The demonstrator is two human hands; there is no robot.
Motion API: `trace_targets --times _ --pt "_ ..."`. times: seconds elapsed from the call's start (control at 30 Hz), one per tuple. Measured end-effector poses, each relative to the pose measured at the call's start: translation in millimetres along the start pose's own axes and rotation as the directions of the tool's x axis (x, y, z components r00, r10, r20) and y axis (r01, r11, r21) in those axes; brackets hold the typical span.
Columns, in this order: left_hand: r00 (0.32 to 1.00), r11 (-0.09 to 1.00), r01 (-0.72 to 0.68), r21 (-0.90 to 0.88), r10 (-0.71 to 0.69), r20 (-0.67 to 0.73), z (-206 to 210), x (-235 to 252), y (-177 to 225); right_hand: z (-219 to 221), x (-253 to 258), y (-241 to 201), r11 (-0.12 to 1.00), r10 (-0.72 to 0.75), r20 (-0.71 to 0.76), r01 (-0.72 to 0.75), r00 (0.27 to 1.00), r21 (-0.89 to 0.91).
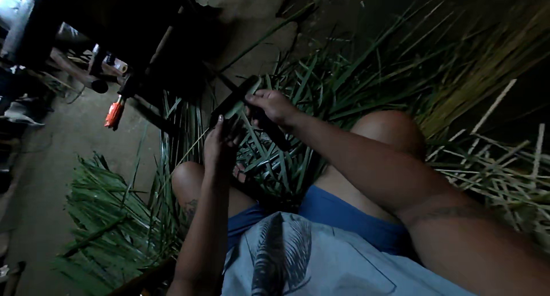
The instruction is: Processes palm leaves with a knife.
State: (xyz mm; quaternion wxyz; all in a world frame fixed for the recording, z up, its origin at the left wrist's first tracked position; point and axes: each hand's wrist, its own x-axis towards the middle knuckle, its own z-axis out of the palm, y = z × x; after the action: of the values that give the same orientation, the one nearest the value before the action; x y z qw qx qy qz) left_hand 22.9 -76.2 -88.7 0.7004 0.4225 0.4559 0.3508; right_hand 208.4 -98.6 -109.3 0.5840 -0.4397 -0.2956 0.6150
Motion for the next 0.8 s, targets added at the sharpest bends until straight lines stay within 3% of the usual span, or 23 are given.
trace_targets --times 0.07,0.1,0.13,0.17,0.2,0.23,0.3,0.37,0.5,0.67,0.8 --pt "0.99 0.943 -0.125 0.308 0.098 0.101 0.2 -23.4 -0.2 -12.4 3.8 -9.0 0.999 -0.035 -0.028 0.034 0.999 -0.039" --pt "0.956 0.817 -0.293 0.496 0.254 0.145 -2.1 -36.0 -2.0 -18.7 4.1 -14.5 0.998 -0.044 -0.039 0.042 0.998 -0.052" --pt "0.873 0.586 -0.451 0.672 0.445 0.198 -7.3 -46.9 -4.9 -23.9 2.8 -20.6 0.997 -0.045 -0.056 0.042 0.997 -0.063" --pt "0.747 0.306 -0.531 0.791 0.61 0.266 -16.3 -52.5 -7.1 -28.7 0.9 -26.1 0.996 -0.047 -0.073 0.042 0.996 -0.073" --pt "0.634 0.085 -0.531 0.843 0.7 0.329 -25.7 -53.8 -6.1 -32.6 -1.1 -30.2 0.996 -0.052 -0.089 0.045 0.995 -0.081" --pt "0.587 -0.038 -0.486 0.873 0.726 0.358 -32.6 -52.1 -2.4 -36.1 -2.6 -33.6 0.995 -0.056 -0.099 0.047 0.994 -0.091" --pt "0.669 -0.124 -0.354 0.927 0.658 0.344 -42.4 -46.5 6.3 -40.2 -5.9 -39.3 0.994 -0.06 -0.113 0.048 0.992 -0.099" --pt "0.76 -0.078 -0.318 0.945 0.575 0.303 -52.3 -40.5 7.0 -41.1 -7.5 -41.4 0.996 -0.066 -0.118 0.058 0.991 -0.073" --pt "0.832 0.13 -0.36 0.924 0.492 0.255 -58.0 -38.0 2.4 -35.1 -10.9 -40.3 0.991 -0.118 -0.105 0.11 0.987 -0.072" --pt "0.857 0.338 -0.407 0.848 0.463 0.227 -47.1 -31.3 -2.0 -4.4 -16.4 -16.1 0.958 -0.07 0.145 0.107 0.987 -0.265" --pt "0.886 0.457 -0.37 0.809 0.436 0.159 -35.6 -32.0 -3.1 19.3 -19.8 9.1 0.972 0.045 0.341 0.037 0.939 -0.232"
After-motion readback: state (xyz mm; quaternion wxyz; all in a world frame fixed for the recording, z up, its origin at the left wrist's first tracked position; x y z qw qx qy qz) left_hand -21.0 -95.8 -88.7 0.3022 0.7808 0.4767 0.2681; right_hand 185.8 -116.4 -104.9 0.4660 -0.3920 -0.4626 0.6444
